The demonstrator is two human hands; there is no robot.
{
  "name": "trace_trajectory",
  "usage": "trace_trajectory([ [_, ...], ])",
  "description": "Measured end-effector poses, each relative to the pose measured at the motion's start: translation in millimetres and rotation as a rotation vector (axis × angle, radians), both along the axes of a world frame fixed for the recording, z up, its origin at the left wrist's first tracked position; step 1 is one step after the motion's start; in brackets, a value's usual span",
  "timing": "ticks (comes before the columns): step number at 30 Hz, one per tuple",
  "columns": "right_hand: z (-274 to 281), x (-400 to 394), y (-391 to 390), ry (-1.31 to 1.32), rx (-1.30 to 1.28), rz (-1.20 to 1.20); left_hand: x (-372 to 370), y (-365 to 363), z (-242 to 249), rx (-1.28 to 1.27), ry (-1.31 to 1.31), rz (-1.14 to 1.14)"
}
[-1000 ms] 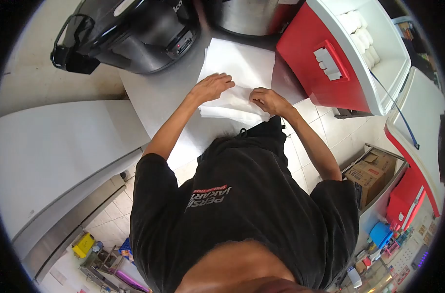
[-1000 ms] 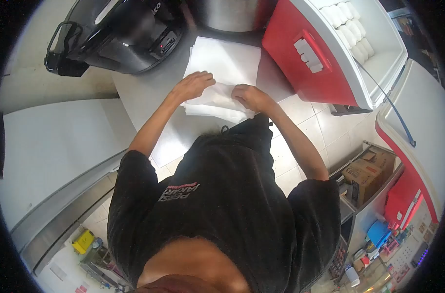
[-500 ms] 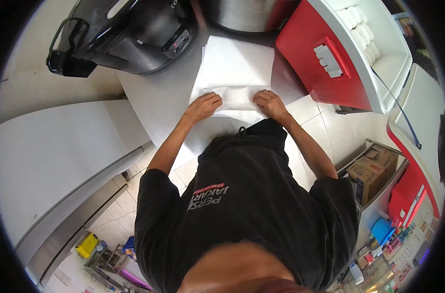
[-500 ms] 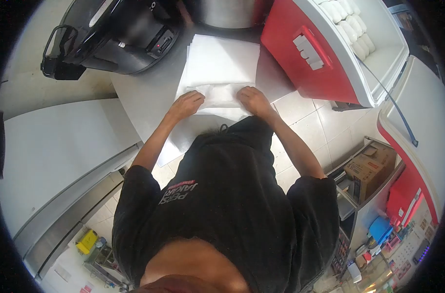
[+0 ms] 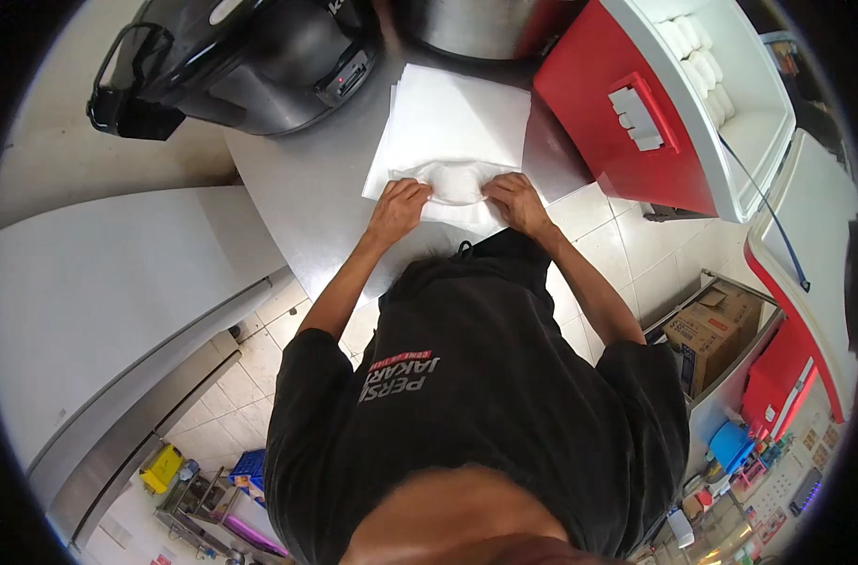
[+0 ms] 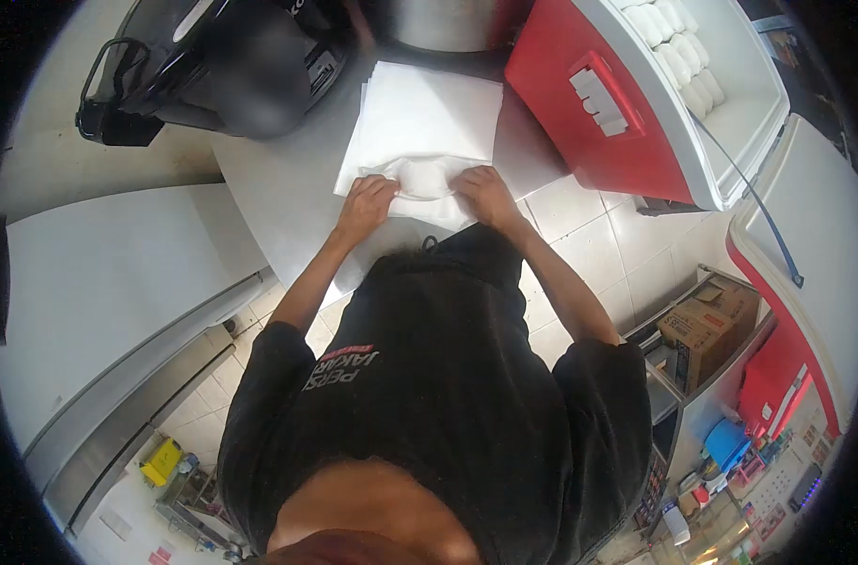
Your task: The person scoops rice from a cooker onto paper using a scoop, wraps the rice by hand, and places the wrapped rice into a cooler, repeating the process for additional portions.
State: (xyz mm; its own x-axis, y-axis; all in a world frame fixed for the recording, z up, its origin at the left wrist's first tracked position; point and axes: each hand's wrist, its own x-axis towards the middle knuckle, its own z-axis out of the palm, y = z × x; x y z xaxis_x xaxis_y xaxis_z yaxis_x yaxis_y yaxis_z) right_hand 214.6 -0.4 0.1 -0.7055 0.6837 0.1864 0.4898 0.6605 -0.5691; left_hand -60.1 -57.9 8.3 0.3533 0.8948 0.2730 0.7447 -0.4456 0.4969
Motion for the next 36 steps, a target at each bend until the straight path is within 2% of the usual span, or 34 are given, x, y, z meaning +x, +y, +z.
trace_trajectory([
  [4, -1, -1, 12, -0.010, -0.027, -0.010, 3, 15, 1, -0.275, -0.037, 0.120],
  [5, 1, -3, 17, -0.038, -0.118, -0.045, 5, 20, 8, -0.275, -0.036, 0.122],
  [7, 15, -11, 26, -0.063, -0.208, -0.080, 11, 34, 22, -0.554, 0.033, 0.231],
  [8, 31, -19, 33, -0.106, -0.319, -0.186, 15, 42, 22, -0.551, 0.035, 0.231],
  [9, 40, -24, 36, -0.148, -0.434, -0.294, 19, 50, 22, -0.431, 0.053, 0.302],
  [10, 32, -26, 43, -0.077, -0.409, -0.275, 20, 56, 20, -0.315, 0.070, 0.370],
  [11, 30, -29, 53, -0.075, -0.409, -0.279, 19, 65, 23, -0.314, 0.072, 0.366],
  [13, 28, -35, 70, -0.232, -0.087, -0.089, 16, 86, 30, -0.257, 0.359, 0.097],
  [14, 35, -42, 77, -0.373, -0.178, -0.043, 19, 94, 28, -0.352, 0.388, 0.046],
  [15, 37, -48, 81, -0.373, -0.174, -0.048, 19, 97, 28, -0.346, 0.389, 0.044],
  [17, 40, -56, 88, -0.517, -0.220, 0.059, 16, 100, 20, -0.416, 0.375, -0.003],
  [18, 41, -57, 88, -0.529, -0.261, 0.023, 13, 97, 16, -0.414, 0.379, -0.007],
  [20, 47, -54, 81, -0.492, -0.336, -0.030, 10, 82, 13, -0.424, 0.069, 0.123],
  [21, 49, -52, 76, -0.460, -0.413, -0.074, 10, 77, 11, -0.424, 0.069, 0.124],
  [22, 45, -48, 70, -0.462, -0.414, -0.071, 11, 71, 8, -0.459, -0.050, 0.225],
  [23, 36, -44, 63, -0.284, -0.386, -0.092, 12, 64, 11, -0.493, -0.168, 0.326],
  [24, 27, -40, 56, -0.106, -0.355, -0.113, 14, 59, 13, -0.477, -0.155, 0.320],
  [25, 25, -39, 47, -0.108, -0.357, -0.116, 15, 54, 12, -0.479, -0.156, 0.317],
  [27, 25, -34, 30, 0.025, -0.104, -0.142, 20, 43, 8, -0.307, -0.217, 0.383],
  [31, 8, -34, 9, -0.048, 0.253, -0.111, 20, 28, -3, -0.115, -0.231, 0.287],
  [33, 1, -32, 5, -0.116, 0.285, -0.086, 15, 24, -13, 0.006, 0.011, 0.132],
  [34, 1, -32, 3, -0.159, 0.321, -0.084, 13, 22, -12, 0.005, 0.010, 0.137],
  [36, 2, -31, -1, -0.201, 0.362, -0.080, 11, 20, -10, 0.159, 0.066, 0.095],
])
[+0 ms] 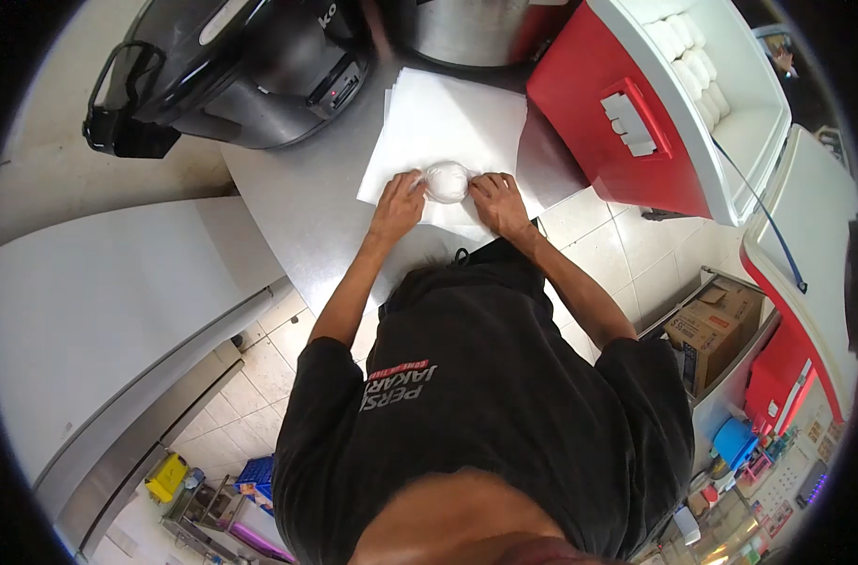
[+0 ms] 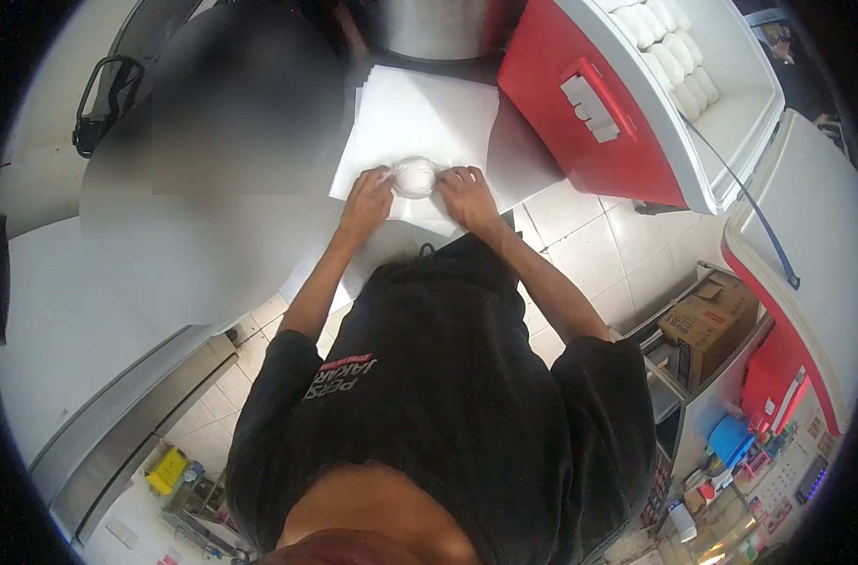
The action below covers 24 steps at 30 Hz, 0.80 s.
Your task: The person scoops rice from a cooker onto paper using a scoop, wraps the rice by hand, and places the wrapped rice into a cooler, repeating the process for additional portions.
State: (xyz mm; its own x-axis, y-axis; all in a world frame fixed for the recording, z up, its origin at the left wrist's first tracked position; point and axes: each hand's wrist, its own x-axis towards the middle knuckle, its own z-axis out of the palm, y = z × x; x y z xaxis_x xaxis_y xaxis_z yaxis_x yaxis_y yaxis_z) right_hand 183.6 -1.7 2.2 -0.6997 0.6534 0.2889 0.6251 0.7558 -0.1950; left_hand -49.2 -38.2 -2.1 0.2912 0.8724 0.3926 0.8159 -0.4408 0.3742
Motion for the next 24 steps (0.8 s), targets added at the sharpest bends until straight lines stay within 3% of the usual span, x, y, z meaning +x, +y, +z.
trace_trajectory([
  [4, 15, 2, -16, -0.074, -0.033, -0.073, 2, -9, 13, -0.075, -0.064, 0.024],
  [6, 17, 0, -20, -0.097, -0.043, -0.113, 13, -4, 14, -0.311, -0.311, 0.230],
  [8, 10, -5, -25, -0.052, -0.146, -0.154, 17, 0, 18, -0.338, -0.319, 0.284],
  [11, 1, -11, -34, -0.154, -0.085, -0.241, 21, 13, 0, -0.371, -0.480, 0.478],
  [13, -2, -13, -37, -0.223, -0.150, -0.291, 15, 16, -16, -0.274, -0.263, 0.302],
  [15, 3, -12, -40, -0.067, -0.134, -0.300, 23, 23, 16, -0.534, -0.324, 0.414],
  [16, 3, -11, -40, -0.009, -0.174, -0.298, 18, 27, 4, -0.544, -0.341, 0.404],
  [19, 3, -13, -45, 0.142, -0.290, -0.308, 8, 31, -25, -0.422, -0.216, 0.268],
  [20, 0, -13, -44, 0.160, -0.334, -0.322, 9, 29, -9, -0.405, -0.190, 0.198],
  [21, -3, -14, -44, 0.178, -0.383, -0.333, 11, 28, -9, -0.407, -0.291, 0.211],
  [23, 5, -16, -38, 0.235, -0.385, -0.364, 15, 26, 2, -0.603, -0.875, 0.193],
  [24, 15, -15, -36, 0.215, -0.459, -0.360, 18, 21, 10, -0.595, -0.865, 0.175],
])
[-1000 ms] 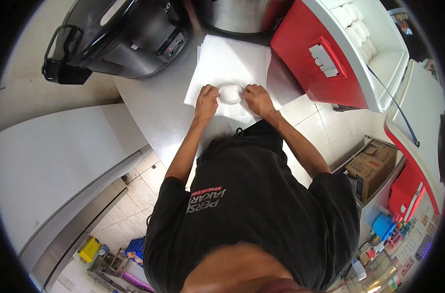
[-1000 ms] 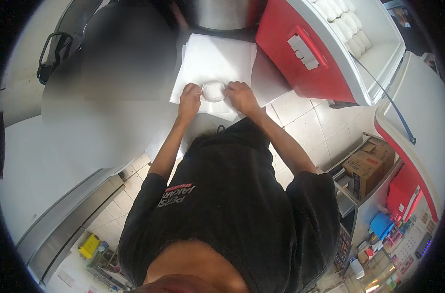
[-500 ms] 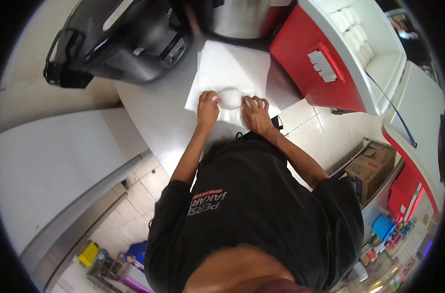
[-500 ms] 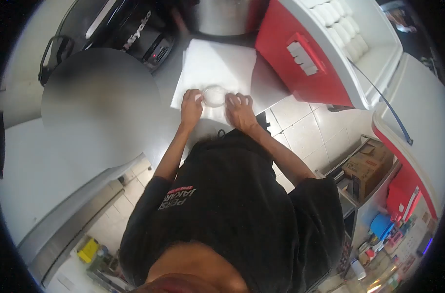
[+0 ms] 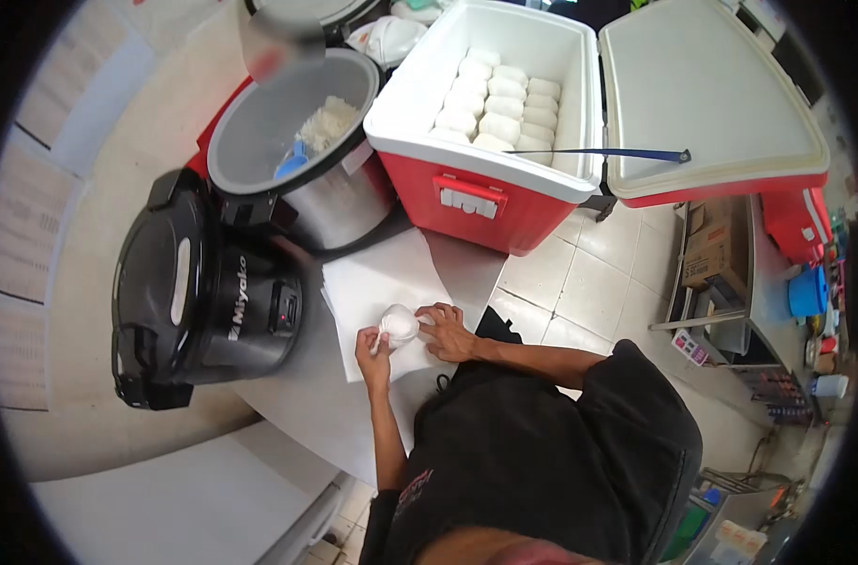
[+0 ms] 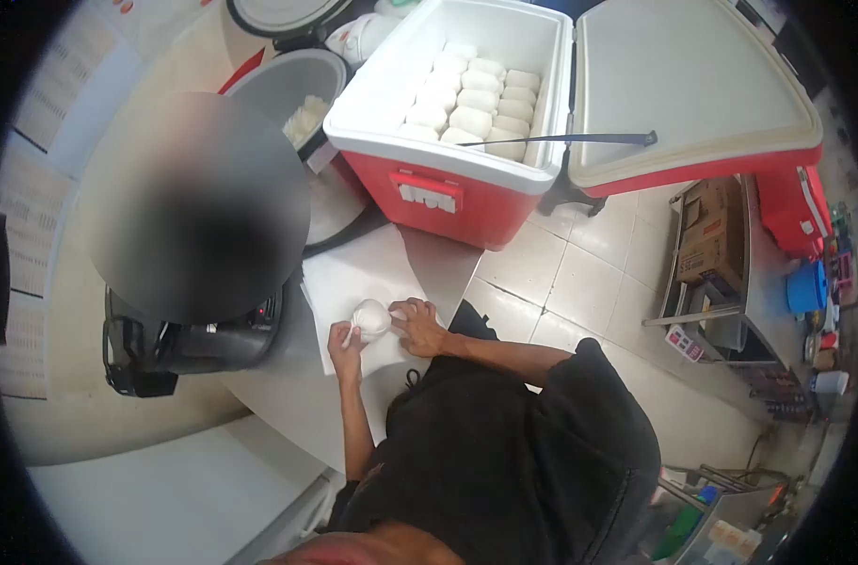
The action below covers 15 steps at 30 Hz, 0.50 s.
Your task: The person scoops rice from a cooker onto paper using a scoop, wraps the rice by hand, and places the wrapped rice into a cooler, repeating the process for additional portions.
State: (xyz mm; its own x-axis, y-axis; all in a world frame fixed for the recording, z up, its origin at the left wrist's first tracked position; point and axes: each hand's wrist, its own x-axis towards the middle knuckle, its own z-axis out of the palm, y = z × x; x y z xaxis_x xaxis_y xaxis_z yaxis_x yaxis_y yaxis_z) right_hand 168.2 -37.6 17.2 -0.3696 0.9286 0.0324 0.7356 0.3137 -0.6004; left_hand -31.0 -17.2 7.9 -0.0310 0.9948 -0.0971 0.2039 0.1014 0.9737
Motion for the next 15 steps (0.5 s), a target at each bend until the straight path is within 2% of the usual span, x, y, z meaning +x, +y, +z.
trace_trajectory([
  [1, 8, 1, 5, -0.003, -0.069, 0.010, 8, -4, 23, -0.055, -0.123, 0.100],
  [2, -21, -2, 13, 0.209, -0.110, -0.018, 14, -1, 35, -0.105, -0.250, 0.183],
  [3, -20, -4, 26, 0.327, -0.364, -0.027, 15, 3, 26, -0.093, -0.274, 0.203],
  [4, -3, -2, 36, 0.684, -0.508, -0.019, 13, 3, 14, -0.087, -0.300, 0.220],
  [6, 32, -4, 48, 0.572, -0.476, -0.078, 20, 4, 20, -0.137, -0.324, 0.259],
  [7, 33, -3, 67, 0.411, -0.380, 0.131, 23, 4, 20, -0.098, -0.283, 0.230],
  [9, 16, -16, 79, 0.126, -0.424, -0.156, 27, 7, 16, -0.035, -0.246, 0.197],
  [10, 16, -18, 79, 0.131, -0.407, -0.160, 28, 5, 13, -0.038, -0.291, 0.212],
  [12, 17, -16, 76, 0.377, -0.262, -0.152, 32, 7, 10, -0.034, -0.374, 0.236],
  [15, 29, -14, 67, 0.469, -0.317, -0.230, 32, 8, 12, -0.057, -0.348, 0.216],
])
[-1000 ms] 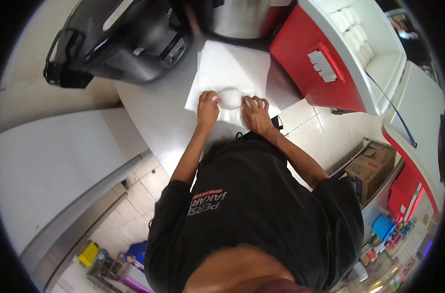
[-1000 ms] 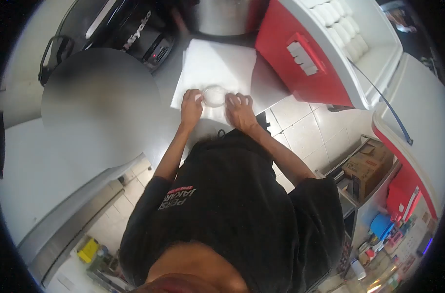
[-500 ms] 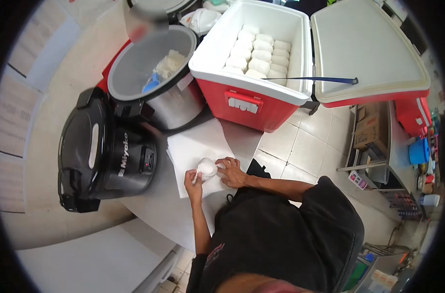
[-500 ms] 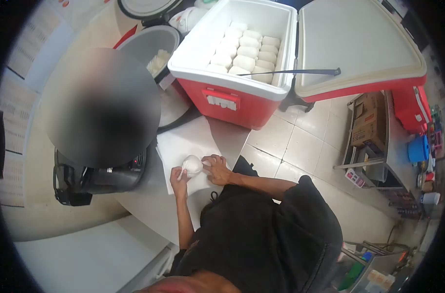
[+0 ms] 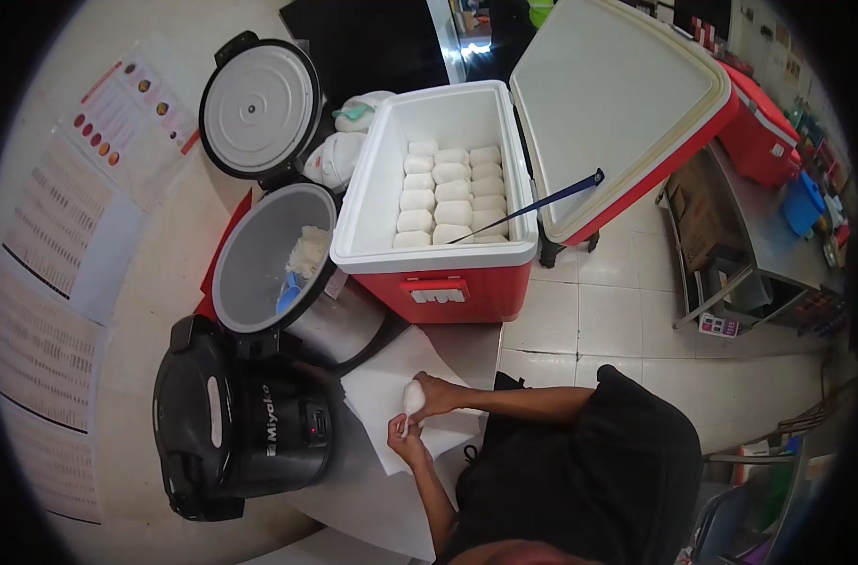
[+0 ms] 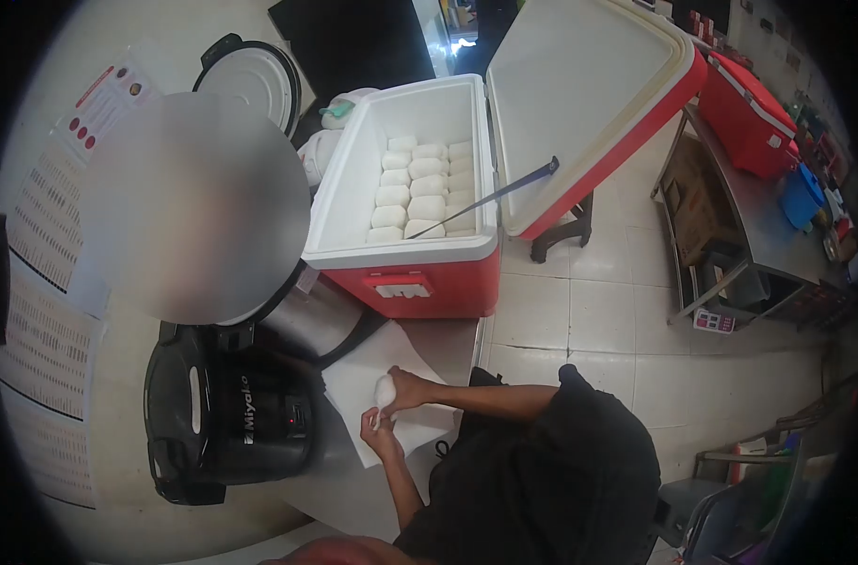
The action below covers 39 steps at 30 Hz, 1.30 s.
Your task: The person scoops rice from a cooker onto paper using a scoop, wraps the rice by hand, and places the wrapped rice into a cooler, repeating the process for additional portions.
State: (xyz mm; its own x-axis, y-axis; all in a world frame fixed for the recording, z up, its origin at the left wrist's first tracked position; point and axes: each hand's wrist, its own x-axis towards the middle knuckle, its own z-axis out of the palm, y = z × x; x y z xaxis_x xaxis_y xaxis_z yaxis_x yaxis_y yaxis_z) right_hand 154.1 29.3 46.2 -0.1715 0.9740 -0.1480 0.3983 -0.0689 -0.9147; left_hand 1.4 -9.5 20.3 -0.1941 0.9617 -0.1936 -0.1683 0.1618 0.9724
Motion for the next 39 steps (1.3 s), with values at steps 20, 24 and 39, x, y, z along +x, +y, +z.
trace_trajectory([
  [20, -6, 0, -4, 0.366, 0.022, 0.441, 12, 0, -47, 0.087, -0.054, -0.205],
  [24, 0, 1, 11, 0.020, 0.087, 0.351, 14, 0, -55, 0.081, 0.110, -0.007],
  [39, -7, -8, 20, -0.705, 0.351, 0.376, -14, -6, -32, 0.265, 0.750, -0.072],
])
